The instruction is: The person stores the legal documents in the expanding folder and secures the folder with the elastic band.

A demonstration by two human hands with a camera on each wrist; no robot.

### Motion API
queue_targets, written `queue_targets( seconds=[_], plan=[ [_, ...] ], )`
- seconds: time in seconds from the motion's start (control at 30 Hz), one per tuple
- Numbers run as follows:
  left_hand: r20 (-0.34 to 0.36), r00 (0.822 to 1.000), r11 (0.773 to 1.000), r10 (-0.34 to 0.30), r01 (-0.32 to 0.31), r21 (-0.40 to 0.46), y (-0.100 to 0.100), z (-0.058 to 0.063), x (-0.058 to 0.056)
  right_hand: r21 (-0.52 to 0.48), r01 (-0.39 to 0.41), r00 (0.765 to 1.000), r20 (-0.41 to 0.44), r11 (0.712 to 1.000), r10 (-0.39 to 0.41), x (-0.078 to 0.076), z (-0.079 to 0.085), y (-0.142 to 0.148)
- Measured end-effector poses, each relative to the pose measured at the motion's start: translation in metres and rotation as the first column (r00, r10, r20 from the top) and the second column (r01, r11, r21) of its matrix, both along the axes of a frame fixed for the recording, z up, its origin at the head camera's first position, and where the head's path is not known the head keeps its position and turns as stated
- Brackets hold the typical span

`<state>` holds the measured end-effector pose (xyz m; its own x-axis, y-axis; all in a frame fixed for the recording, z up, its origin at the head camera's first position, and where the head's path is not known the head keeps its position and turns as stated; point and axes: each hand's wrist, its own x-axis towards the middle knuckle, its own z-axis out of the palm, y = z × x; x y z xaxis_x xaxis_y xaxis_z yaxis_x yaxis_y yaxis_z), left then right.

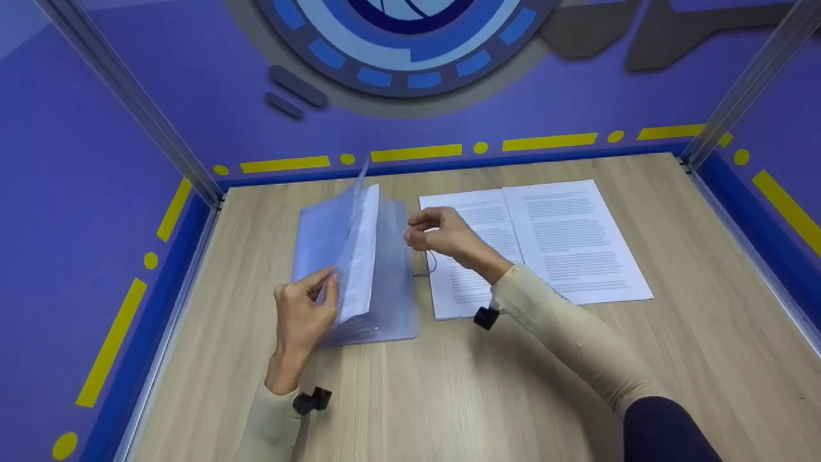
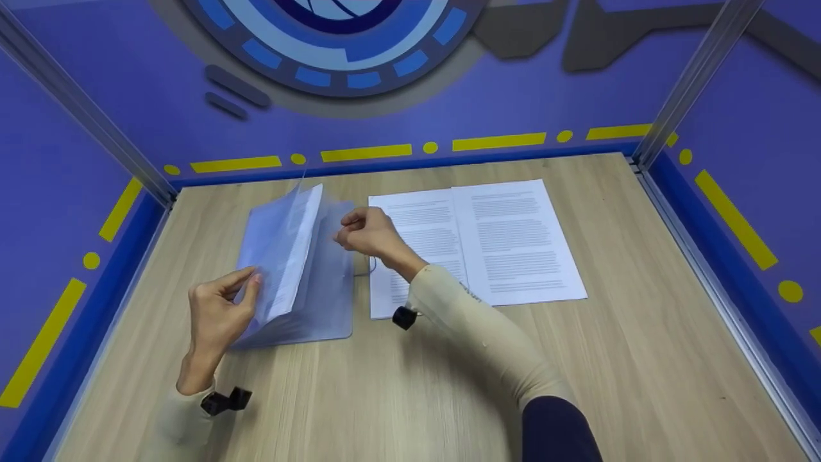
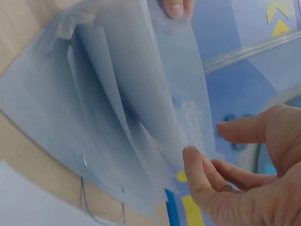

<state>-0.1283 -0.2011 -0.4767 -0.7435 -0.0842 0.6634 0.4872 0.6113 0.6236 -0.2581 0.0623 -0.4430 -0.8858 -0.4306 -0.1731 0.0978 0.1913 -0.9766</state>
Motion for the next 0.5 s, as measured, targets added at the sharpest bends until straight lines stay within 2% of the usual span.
queue_targets(
  seconds=[0.5],
  plan=[
    [0.008, 1.000, 1.000, 0.018, -0.018, 0.002, 0.001, -0.001, 0.001, 0.095, 0.066, 0.998, -0.028, 0.993, -0.064, -0.011, 0.010, 0.063]
  ],
)
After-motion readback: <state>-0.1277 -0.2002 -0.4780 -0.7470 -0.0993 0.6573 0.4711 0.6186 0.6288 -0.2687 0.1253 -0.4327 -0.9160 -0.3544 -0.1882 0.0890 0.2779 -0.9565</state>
